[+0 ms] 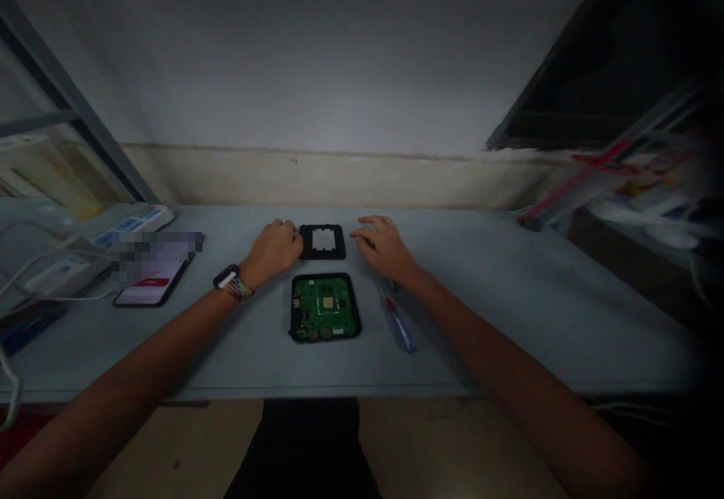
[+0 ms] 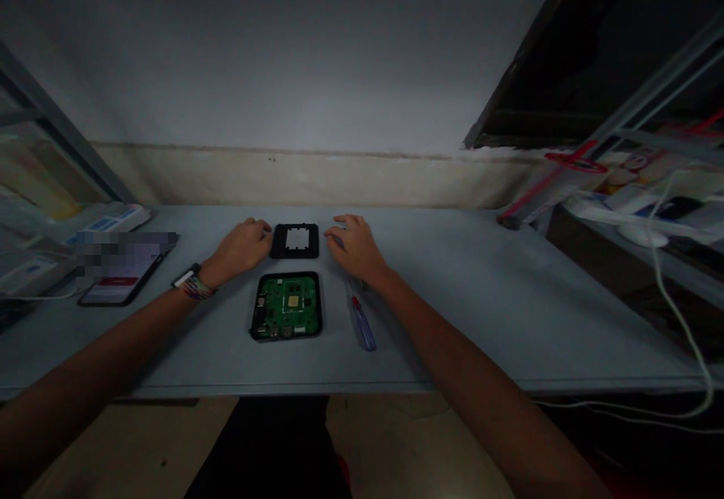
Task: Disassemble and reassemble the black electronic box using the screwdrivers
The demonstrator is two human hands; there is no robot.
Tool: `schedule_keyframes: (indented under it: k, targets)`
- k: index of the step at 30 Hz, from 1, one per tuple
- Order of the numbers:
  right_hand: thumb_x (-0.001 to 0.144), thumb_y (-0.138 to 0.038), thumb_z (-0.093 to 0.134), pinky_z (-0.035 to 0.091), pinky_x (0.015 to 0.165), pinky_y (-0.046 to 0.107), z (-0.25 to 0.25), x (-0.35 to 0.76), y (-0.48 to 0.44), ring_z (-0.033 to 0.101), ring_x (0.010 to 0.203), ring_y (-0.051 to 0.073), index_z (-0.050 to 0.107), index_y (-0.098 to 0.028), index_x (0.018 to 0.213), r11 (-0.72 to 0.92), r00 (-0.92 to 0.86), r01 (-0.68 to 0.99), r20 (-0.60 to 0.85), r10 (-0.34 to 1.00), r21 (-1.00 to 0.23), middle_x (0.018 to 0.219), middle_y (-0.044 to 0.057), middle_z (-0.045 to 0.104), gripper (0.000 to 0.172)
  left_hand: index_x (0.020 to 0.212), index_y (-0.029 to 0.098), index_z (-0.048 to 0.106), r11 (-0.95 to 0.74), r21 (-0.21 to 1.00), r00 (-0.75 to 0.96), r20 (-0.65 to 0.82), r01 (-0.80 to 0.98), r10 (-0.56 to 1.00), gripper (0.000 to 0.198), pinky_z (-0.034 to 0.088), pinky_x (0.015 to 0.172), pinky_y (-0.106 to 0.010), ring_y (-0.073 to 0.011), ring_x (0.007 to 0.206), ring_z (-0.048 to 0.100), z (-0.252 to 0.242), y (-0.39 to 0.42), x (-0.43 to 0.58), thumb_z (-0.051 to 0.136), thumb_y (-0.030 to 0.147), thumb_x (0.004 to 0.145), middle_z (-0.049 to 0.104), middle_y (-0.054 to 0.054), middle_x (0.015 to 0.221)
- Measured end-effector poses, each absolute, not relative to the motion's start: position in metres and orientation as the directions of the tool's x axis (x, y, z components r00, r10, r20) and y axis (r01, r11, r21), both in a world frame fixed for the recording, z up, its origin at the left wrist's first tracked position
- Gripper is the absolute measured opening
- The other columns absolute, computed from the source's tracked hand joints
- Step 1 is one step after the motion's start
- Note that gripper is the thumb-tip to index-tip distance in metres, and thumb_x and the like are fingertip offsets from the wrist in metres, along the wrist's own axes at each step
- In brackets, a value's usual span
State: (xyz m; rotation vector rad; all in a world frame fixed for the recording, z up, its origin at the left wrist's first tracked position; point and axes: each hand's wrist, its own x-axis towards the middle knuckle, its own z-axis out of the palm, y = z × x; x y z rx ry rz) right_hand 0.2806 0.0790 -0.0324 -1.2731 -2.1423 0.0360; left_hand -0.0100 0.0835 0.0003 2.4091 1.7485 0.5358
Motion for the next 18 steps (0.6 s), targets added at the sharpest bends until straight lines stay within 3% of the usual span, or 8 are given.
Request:
schedule_keyframes:
  k: [3, 9, 15, 18]
  targets:
    - [0.105, -0.029, 0.062, 0.045, 0.122, 0.063, -0.033, 0.278, 0.076, 0.054, 0.141, 0.037, 0.089, -0.023, 0.113, 0.541, -0.377, 0.803, 0.491, 0.786, -0.251, 0.146, 0.017, 0.07, 0.028, 0.108, 0.009, 0.077, -0.316, 0.237, 0.274, 0.196, 0.919, 0.942, 0.037, 0.056, 0.1, -0.053, -0.0375, 0.104, 0.07, 0.001, 0.079, -0.006, 0.046, 0.028, 0.103, 0.072, -0.024, 0.109]
    - [0.103, -0.031, 0.066, 0.042, 0.125, 0.069, -0.034, 0.276, 0.074, 0.048, 0.148, 0.042, 0.09, -0.022, 0.123, 0.53, -0.408, 0.815, 0.418, 0.812, -0.234, 0.153, 0.019, 0.067, 0.033, 0.106, 0.01, 0.077, -0.31, 0.236, 0.281, 0.148, 0.921, 0.948, 0.032, 0.057, 0.098, -0.05, -0.037, 0.104, 0.07, 0.003, 0.078, 0.0, 0.048, 0.025, 0.1, 0.07, -0.023, 0.112]
    - [0.103, -0.029, 0.063, 0.04, 0.128, 0.071, -0.037, 0.274, 0.074, 0.047, 0.153, 0.044, 0.09, -0.022, 0.121, 0.545, -0.43, 0.811, 0.415, 0.802, -0.214, 0.153, 0.019, 0.068, 0.033, 0.082, 0.014, 0.072, -0.303, 0.528, 0.261, 0.155, 0.793, 0.953, 0.024, 0.055, 0.087, -0.039, -0.0309, 0.095, 0.071, -0.004, 0.088, 0.003, 0.056, 0.025, 0.097, 0.07, -0.013, 0.085]
    - [0.103, -0.029, 0.062, 0.041, 0.127, 0.073, -0.037, 0.272, 0.074, 0.046, 0.153, 0.046, 0.09, -0.02, 0.123, 0.56, -0.45, 0.801, 0.405, 0.796, -0.21, 0.154, 0.02, 0.067, 0.035, 0.085, 0.014, 0.073, -0.296, 0.599, 0.261, 0.147, 0.744, 0.954, 0.024, 0.055, 0.079, -0.033, -0.026, 0.088, 0.073, -0.009, 0.092, 0.0, 0.055, 0.025, 0.098, 0.073, -0.009, 0.083]
